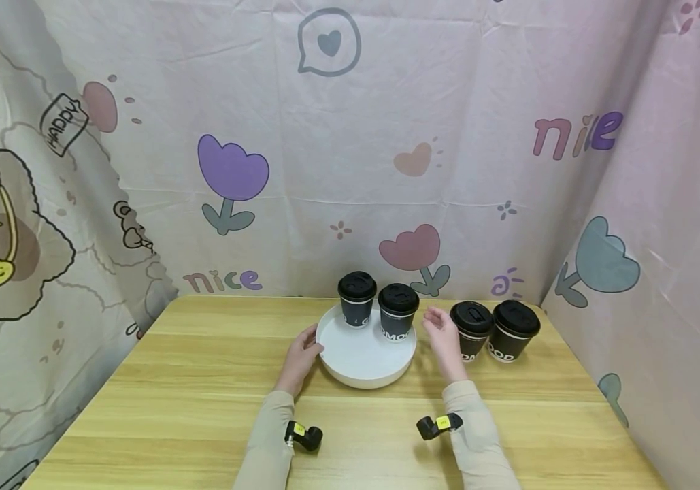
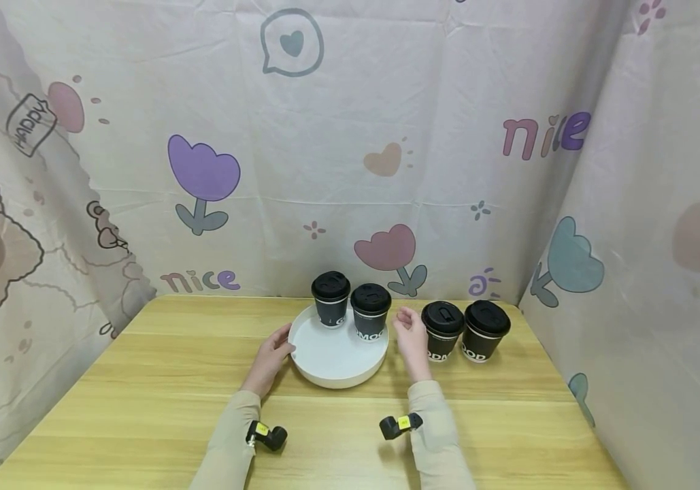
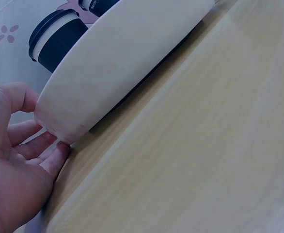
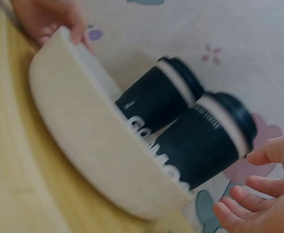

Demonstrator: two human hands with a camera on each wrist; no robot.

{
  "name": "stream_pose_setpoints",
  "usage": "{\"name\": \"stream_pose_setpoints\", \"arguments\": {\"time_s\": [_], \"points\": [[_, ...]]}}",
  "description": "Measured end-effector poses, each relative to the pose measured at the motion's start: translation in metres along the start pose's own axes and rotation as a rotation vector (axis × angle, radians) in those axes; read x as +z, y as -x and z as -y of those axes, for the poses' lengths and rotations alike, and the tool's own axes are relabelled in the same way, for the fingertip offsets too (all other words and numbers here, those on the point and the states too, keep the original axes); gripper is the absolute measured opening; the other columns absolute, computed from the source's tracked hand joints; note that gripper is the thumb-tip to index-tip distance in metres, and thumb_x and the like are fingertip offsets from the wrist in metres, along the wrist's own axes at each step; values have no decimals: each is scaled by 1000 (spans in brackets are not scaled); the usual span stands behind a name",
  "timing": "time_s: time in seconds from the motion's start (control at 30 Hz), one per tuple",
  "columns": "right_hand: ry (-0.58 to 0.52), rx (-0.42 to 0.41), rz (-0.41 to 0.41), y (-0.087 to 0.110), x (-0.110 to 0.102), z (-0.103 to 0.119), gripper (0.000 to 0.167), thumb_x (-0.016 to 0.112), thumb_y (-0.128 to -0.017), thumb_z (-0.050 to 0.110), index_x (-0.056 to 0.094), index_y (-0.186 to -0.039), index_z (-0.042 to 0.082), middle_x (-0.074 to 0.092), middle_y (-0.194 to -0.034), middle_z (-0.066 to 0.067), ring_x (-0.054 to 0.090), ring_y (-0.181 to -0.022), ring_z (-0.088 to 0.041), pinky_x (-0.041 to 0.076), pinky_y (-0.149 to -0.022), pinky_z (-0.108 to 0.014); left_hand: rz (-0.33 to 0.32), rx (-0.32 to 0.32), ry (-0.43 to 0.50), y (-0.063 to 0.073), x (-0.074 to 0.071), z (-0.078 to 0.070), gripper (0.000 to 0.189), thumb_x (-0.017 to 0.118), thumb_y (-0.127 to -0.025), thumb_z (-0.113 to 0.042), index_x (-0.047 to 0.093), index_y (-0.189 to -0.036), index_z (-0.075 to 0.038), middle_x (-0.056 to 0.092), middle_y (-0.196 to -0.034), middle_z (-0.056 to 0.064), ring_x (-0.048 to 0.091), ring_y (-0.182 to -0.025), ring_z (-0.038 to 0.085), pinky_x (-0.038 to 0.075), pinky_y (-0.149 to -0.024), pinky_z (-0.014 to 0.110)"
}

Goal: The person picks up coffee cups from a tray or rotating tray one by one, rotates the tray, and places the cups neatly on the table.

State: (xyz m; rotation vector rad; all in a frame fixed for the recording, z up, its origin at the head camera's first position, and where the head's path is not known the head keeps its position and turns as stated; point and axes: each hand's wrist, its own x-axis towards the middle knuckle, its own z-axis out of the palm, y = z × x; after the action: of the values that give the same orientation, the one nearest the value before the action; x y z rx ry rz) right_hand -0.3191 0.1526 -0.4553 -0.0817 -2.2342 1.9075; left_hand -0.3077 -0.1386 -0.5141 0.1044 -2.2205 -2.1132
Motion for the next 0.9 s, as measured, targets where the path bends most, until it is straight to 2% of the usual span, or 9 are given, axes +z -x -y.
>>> {"name": "stream_pose_setpoints", "arguments": {"time_s": [0.13, 0.3, 0.43, 0.7, 0.9], "points": [[6, 48, 52, -2, 3, -14, 48, 49, -96, 6, 41, -141, -6, 49, -139, -30, 47, -129, -40, 42, -109, -51, 6, 6, -3, 0, -1, 0, 63, 52, -88, -1, 33, -149, 2, 38, -152, 24, 38, -140, 40, 36, -115, 48], [-51, 96, 84, -2, 8, -25, 48, 46, -96, 6, 39, -142, -7, 46, -140, -32, 48, -126, -39, 44, -107, -52, 10, 15, -11, 1, -1, 0, 63, 52, -89, -1, 33, -148, 3, 37, -152, 26, 37, -140, 42, 35, -116, 49], [-59, 83, 84, -1, 13, -29, 46, 47, -97, 7, 41, -139, -10, 48, -136, -33, 49, -125, -40, 45, -107, -48, 6, 13, -15, 1, 0, 1, 62, 52, -89, -2, 33, -148, 3, 37, -152, 25, 37, -141, 41, 34, -116, 48], [-52, 69, 85, 0, 17, -35, 40, 46, -98, 6, 49, -133, -12, 50, -135, -32, 53, -120, -35, 53, -92, -30, 9, 22, -1, 2, 1, 0, 62, 51, -89, -1, 34, -148, 4, 38, -152, 25, 37, -140, 41, 34, -117, 48], [-74, 88, 93, 0, 17, -33, 41, 45, -98, 6, 46, -135, -12, 49, -138, -32, 52, -123, -38, 53, -95, -33, 28, 15, 8, 1, -1, -1, 61, 51, -89, 1, 33, -148, 5, 36, -152, 27, 36, -141, 43, 34, -117, 50]]}}
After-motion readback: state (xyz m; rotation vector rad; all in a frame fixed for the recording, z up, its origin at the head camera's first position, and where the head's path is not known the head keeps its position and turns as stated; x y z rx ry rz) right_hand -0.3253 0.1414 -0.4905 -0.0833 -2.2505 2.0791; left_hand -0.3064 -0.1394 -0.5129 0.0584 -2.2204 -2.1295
